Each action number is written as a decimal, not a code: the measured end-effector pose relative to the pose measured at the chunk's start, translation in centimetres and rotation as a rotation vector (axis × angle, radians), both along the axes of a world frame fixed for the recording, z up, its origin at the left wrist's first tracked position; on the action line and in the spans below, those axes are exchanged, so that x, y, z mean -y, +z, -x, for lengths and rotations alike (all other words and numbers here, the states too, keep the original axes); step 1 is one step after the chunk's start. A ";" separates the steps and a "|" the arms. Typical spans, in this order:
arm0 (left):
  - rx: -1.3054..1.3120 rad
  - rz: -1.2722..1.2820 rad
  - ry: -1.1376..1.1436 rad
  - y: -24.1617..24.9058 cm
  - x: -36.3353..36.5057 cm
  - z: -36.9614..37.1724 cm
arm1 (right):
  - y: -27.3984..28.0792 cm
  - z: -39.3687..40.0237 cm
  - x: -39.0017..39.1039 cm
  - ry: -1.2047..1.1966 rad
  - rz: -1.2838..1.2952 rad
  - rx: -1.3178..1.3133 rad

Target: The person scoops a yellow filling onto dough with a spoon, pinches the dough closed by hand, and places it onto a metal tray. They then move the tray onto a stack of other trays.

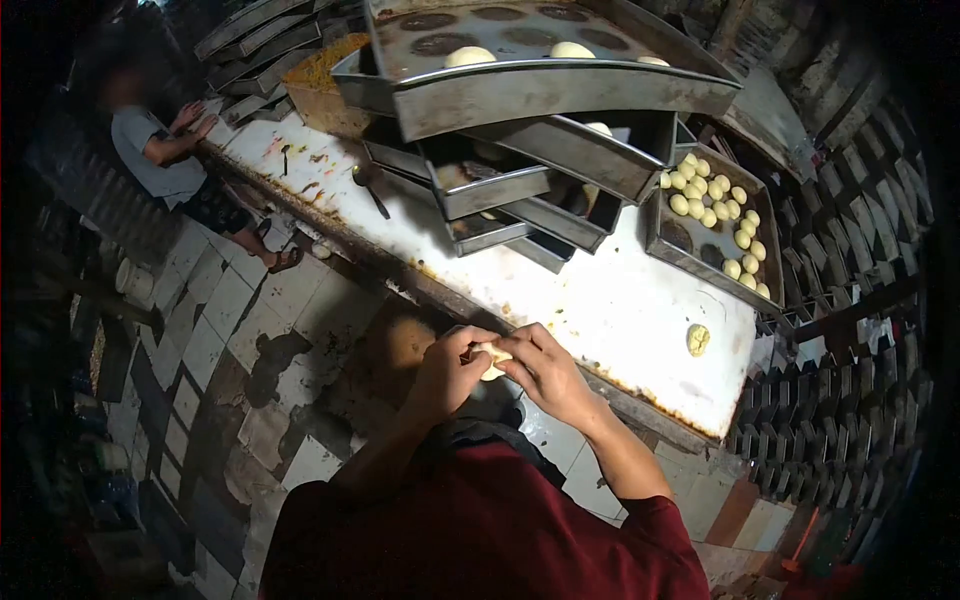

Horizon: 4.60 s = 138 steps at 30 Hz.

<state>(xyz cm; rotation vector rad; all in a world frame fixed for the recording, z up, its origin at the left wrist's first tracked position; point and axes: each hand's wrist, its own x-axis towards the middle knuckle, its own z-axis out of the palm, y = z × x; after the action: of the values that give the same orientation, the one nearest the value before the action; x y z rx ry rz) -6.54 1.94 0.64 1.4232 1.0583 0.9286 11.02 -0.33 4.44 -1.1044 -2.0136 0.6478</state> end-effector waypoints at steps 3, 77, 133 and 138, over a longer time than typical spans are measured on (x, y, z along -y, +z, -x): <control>-0.165 0.066 -0.023 1.4 -0.3 -2.2 | -0.7 -2.2 -0.1 0.046 -0.103 0.082; 0.625 0.252 -0.031 2.4 13.0 -12.0 | 0.6 -5.6 17.9 -0.477 -0.193 -0.136; 0.812 0.437 -0.290 4.4 -0.9 2.7 | 4.3 5.4 2.8 -0.315 -0.078 -0.133; 0.841 0.624 -0.333 4.9 -0.6 -1.0 | 4.8 0.8 3.4 -0.279 -0.197 0.005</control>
<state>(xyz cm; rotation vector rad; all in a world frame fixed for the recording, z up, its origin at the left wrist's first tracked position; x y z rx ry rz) -5.51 2.54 5.57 0.5526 0.3863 0.7406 10.21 -3.76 9.20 -1.2365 -1.8363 0.2970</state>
